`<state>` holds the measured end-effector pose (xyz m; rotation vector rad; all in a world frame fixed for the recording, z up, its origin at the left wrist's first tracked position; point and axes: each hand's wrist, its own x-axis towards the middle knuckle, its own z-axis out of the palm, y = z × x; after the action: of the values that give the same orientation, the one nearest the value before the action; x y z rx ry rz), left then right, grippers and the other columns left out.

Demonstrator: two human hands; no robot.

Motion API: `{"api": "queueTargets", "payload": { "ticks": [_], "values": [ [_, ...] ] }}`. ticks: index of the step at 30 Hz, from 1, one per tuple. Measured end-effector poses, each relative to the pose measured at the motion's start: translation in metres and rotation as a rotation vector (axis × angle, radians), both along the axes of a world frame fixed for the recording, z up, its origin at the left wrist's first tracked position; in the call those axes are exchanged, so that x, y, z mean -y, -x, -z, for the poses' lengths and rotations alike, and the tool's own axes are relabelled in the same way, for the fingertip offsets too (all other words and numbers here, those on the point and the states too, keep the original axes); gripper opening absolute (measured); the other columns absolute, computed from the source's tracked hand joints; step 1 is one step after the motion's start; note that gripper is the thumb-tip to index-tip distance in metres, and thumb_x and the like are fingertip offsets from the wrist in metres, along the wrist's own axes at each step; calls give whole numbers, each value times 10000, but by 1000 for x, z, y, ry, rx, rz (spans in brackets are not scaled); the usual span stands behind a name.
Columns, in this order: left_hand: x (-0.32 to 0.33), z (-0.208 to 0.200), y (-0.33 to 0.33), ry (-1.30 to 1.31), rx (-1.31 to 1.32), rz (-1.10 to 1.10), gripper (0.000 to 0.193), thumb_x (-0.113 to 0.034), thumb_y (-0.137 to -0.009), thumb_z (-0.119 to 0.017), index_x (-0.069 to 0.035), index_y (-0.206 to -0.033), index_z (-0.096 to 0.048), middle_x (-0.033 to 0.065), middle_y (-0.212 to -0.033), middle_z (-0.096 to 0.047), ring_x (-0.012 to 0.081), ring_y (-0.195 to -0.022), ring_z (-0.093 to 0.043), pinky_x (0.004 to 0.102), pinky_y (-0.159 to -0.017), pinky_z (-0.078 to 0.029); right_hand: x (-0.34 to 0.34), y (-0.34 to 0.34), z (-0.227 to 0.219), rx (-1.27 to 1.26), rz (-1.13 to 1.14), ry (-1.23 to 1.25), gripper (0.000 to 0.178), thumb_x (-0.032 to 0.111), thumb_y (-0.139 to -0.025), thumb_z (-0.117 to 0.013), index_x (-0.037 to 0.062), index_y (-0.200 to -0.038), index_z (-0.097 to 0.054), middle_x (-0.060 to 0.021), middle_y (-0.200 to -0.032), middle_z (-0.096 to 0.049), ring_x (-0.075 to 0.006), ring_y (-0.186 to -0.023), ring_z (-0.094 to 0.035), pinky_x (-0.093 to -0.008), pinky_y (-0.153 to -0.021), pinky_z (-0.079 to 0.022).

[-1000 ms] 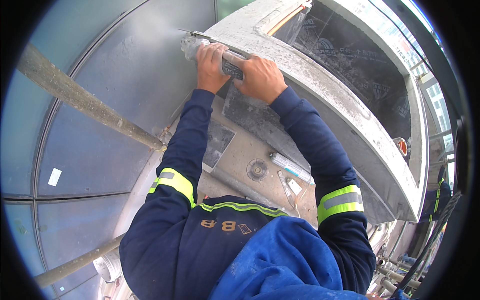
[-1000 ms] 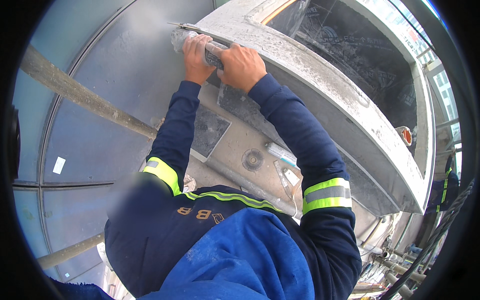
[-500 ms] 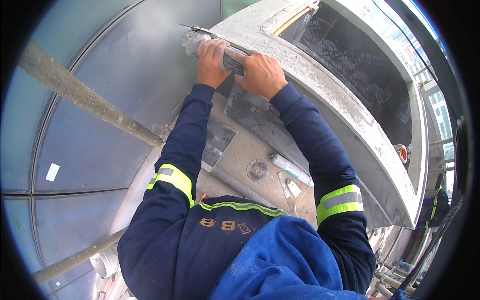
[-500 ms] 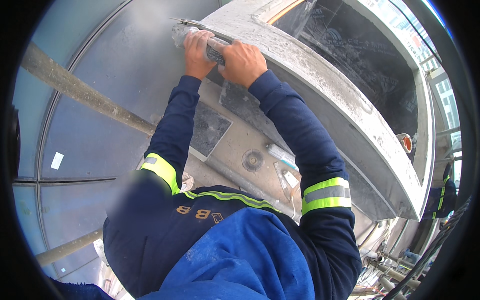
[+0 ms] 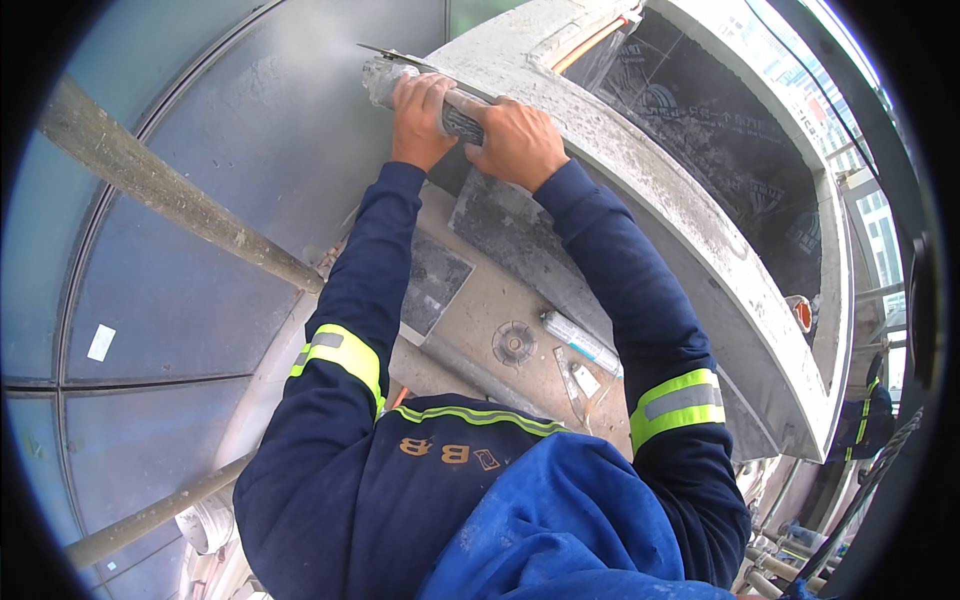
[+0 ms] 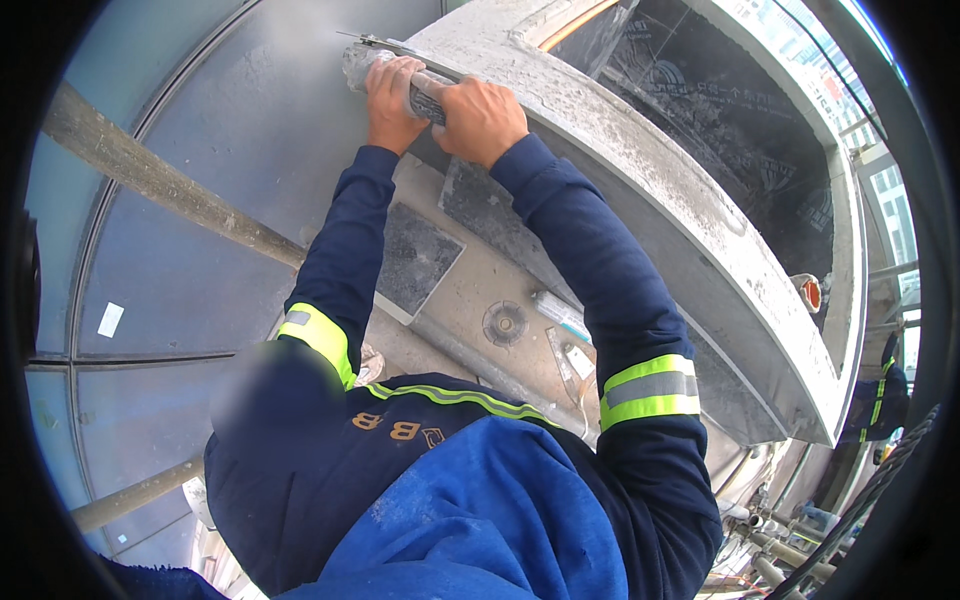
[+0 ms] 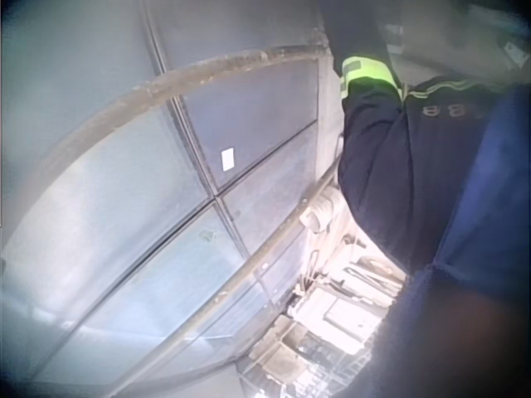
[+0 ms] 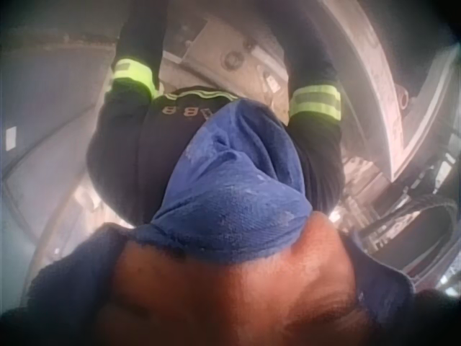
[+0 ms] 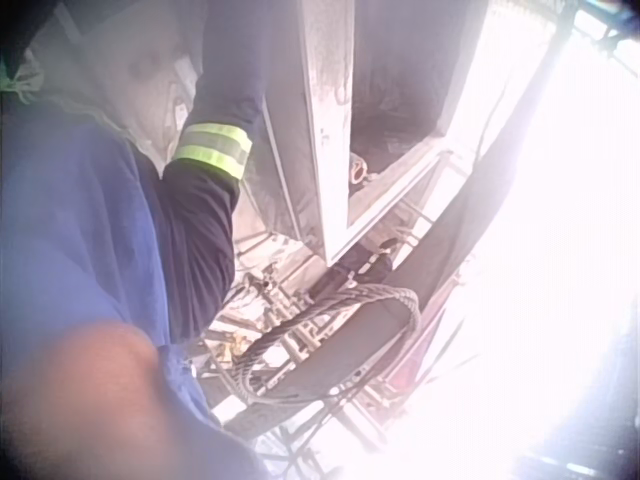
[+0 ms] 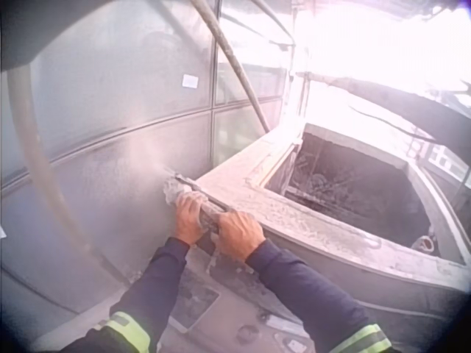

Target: The person uses an angle grinder to grind a concrete ledge on a building exterior. They change the grinding disc midway through the task and continue grinding the same ledge. The person also wipes the grinder with a cloth during the process.

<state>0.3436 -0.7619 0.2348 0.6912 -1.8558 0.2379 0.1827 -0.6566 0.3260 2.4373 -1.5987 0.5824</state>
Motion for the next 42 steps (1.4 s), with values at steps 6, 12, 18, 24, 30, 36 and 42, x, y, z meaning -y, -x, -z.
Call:
{"api": "queueTargets", "payload": {
  "ticks": [6,12,18,24,30,36,42],
  "values": [
    [5,1,-5,-19,-3,3,797,-56,-496,-892,-104,-1236,-603,98,-1274,-630,316,-1295,-551,562,-1207,-316,7,-4,2,8,-10,11,557,157,-749,-744,161,-1302,-670,-191,-834,-733,-377,-786,-732,-470,-731,-595],
    [11,1,-7,-30,-6,0,783,-61,-507,-885,-107,-1236,-602,100,-1274,-628,316,-1296,-550,558,-1205,-319,14,-9,1,27,-8,-13,505,153,-752,-740,160,-1254,-682,-187,-838,-738,-372,-806,-739,-473,-739,-598],
    [19,1,-12,11,-49,20,639,-103,-600,-831,-59,-1201,-617,124,-1215,-675,341,-1239,-597,545,-1165,-353,25,-17,-1,-8,-1,-38,437,164,-766,-738,127,-1198,-686,-190,-850,-742,-366,-818,-744,-466,-741,-603],
    [6,-5,-9,-6,-30,8,743,-66,-515,-869,-93,-1211,-608,104,-1252,-648,324,-1267,-573,550,-1180,-343,7,-14,-12,-35,-1,-52,443,177,-770,-739,110,-1205,-688,-185,-836,-738,-364,-801,-741,-467,-736,-599],
    [-25,-7,9,-42,-19,15,772,-51,-504,-875,-102,-1224,-602,102,-1267,-638,317,-1299,-557,549,-1206,-321,-22,4,-11,-31,32,-50,626,214,-764,-763,152,-1375,-646,-191,-790,-723,-365,-766,-720,-463,-745,-590],
    [-40,-7,20,-19,-35,19,797,-52,-498,-883,-104,-1239,-595,96,-1270,-630,312,-1303,-554,555,-1203,-324,-38,14,-9,-12,26,-10,688,212,-754,-778,179,-1424,-629,-199,-790,-717,-363,-765,-716,-463,-736,-588],
    [-48,-12,21,-44,-1,30,804,-54,-503,-885,-102,-1250,-591,98,-1267,-628,310,-1294,-556,562,-1199,-327,-45,16,-10,6,35,-31,618,189,-761,-765,161,-1369,-656,-203,-821,-715,-366,-768,-728,-464,-725,-598]
  ]
}}
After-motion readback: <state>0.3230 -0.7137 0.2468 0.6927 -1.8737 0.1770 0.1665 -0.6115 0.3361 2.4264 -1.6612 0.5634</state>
